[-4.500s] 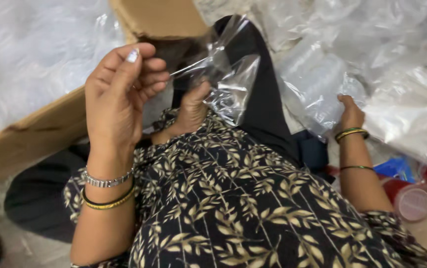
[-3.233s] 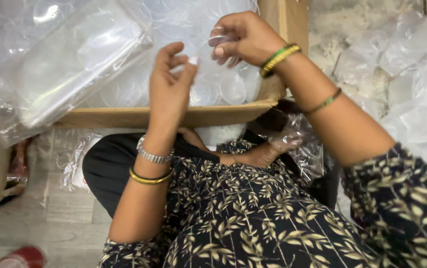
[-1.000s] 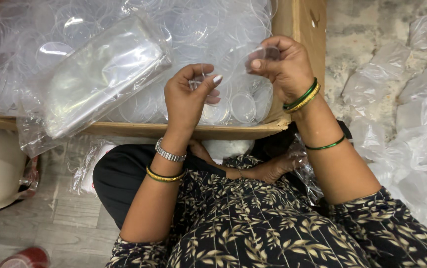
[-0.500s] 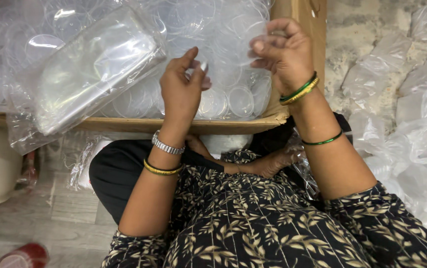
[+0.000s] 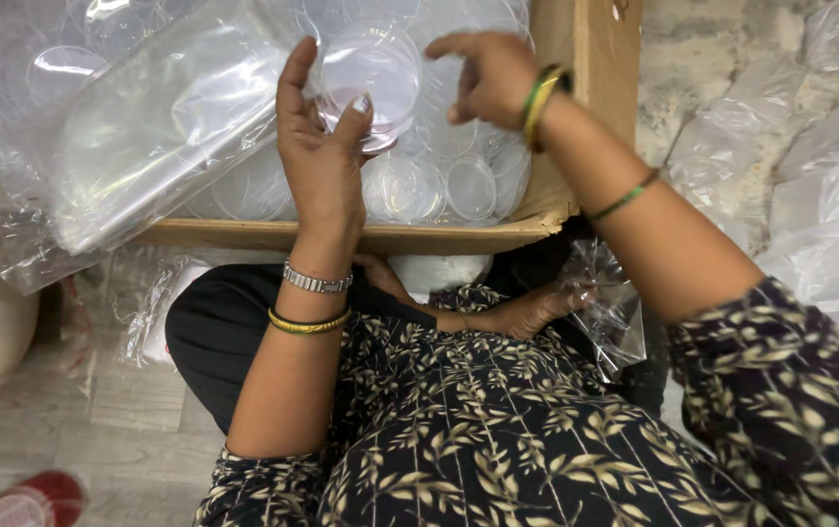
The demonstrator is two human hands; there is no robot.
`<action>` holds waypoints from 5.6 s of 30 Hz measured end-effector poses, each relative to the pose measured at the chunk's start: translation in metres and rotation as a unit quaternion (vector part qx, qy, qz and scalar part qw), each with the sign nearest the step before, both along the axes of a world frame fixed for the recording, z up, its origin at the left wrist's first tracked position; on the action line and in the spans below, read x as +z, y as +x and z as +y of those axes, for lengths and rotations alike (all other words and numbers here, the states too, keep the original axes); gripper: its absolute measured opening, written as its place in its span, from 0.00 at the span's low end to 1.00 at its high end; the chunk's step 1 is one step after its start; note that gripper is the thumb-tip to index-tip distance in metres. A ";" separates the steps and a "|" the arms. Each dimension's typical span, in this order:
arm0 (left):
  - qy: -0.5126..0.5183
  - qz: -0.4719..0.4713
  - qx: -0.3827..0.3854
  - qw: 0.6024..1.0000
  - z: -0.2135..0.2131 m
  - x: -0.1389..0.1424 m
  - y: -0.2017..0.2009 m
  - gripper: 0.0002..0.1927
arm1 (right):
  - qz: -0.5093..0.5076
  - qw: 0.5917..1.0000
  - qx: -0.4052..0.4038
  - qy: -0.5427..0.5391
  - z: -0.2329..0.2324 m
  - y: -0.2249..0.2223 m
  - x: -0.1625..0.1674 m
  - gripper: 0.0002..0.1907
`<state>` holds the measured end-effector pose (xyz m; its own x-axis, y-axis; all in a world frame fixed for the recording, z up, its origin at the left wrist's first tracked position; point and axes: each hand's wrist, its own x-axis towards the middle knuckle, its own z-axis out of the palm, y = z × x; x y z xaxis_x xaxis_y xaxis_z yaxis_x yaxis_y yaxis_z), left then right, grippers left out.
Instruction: The person sits on the floor with a cardboard box of clear plastic containers and stacks the containers into nested piles by hand. They wrap a completed stack with clear plastic film and place finished stacks back into the box, continuing to build more stacks.
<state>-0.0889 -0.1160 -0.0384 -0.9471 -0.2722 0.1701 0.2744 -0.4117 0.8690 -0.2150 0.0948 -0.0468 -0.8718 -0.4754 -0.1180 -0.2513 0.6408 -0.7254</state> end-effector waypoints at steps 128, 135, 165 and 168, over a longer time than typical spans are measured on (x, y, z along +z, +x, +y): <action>0.234 -0.136 -0.315 0.909 -0.014 0.003 -0.005 0.18 | 0.180 0.946 -0.027 -0.270 -0.026 0.127 0.041 0.26; 0.193 -0.145 -0.293 0.925 -0.010 0.006 -0.003 0.15 | 0.191 0.945 -0.019 -0.263 -0.026 0.128 0.041 0.26; 0.148 -0.183 -0.305 0.923 -0.008 0.010 -0.004 0.15 | 0.165 0.947 -0.033 -0.274 -0.022 0.132 0.039 0.25; 0.159 -0.174 -0.309 0.921 -0.009 0.009 -0.003 0.15 | 0.153 0.948 -0.040 -0.278 -0.023 0.132 0.038 0.26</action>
